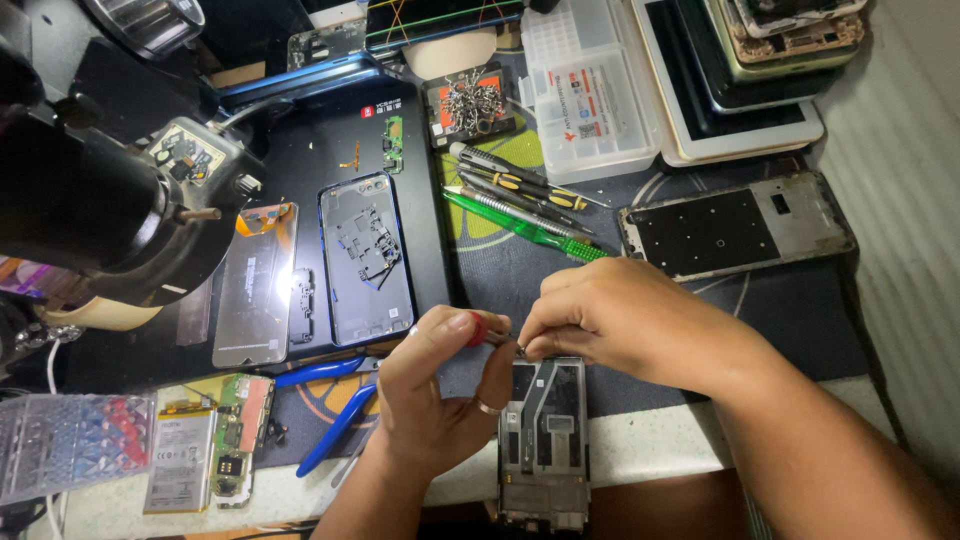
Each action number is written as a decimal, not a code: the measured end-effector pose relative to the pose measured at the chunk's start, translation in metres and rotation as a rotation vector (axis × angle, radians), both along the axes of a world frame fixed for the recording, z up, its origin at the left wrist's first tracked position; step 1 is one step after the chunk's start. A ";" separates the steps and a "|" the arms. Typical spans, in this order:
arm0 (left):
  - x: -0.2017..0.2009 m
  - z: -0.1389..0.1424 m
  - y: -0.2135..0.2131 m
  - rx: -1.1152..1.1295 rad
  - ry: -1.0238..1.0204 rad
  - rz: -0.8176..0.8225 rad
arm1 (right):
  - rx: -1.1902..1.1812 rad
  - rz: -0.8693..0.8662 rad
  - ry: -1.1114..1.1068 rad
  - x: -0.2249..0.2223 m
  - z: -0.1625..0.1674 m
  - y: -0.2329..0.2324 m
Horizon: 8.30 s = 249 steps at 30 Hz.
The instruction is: The person uses a screwdriver to remove screws from a disassembled smartphone, then uses tweezers to lift and reposition internal components. The person also uses a soldering iron to work on the phone's circuit board.
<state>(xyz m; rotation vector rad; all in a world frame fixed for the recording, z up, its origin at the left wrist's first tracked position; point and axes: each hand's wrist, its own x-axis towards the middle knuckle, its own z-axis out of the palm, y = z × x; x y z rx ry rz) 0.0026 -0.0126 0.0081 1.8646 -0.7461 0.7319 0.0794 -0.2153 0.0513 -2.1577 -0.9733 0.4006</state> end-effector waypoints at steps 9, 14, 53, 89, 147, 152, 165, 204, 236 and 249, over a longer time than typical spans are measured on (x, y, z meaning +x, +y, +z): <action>-0.001 0.006 -0.003 -0.026 0.003 -0.042 | 0.019 0.047 -0.041 0.001 0.001 -0.003; 0.000 0.006 0.003 0.004 -0.025 0.051 | -0.154 -0.073 -0.116 -0.007 -0.003 0.008; 0.003 0.014 0.002 0.106 0.122 -0.070 | -0.436 -0.109 -0.012 -0.007 0.005 0.005; 0.004 0.015 0.001 0.119 0.133 -0.079 | -0.294 -0.090 -0.031 -0.007 -0.002 0.004; 0.001 0.007 -0.003 0.150 0.096 0.073 | -0.315 -0.090 -0.031 -0.009 -0.001 0.005; 0.000 0.009 -0.002 0.114 0.119 -0.013 | -0.313 -0.093 -0.035 -0.008 0.000 0.005; 0.000 0.012 0.000 0.193 0.093 0.019 | -0.273 -0.073 0.014 -0.007 0.000 0.005; -0.004 -0.011 0.000 -0.156 0.070 0.002 | -0.196 -0.111 -0.103 -0.008 0.001 0.007; 0.000 0.007 -0.001 0.061 0.022 0.098 | -0.247 -0.090 -0.139 -0.008 0.003 0.007; -0.001 0.019 0.001 0.205 0.001 0.096 | -0.349 -0.087 -0.120 -0.010 0.005 0.008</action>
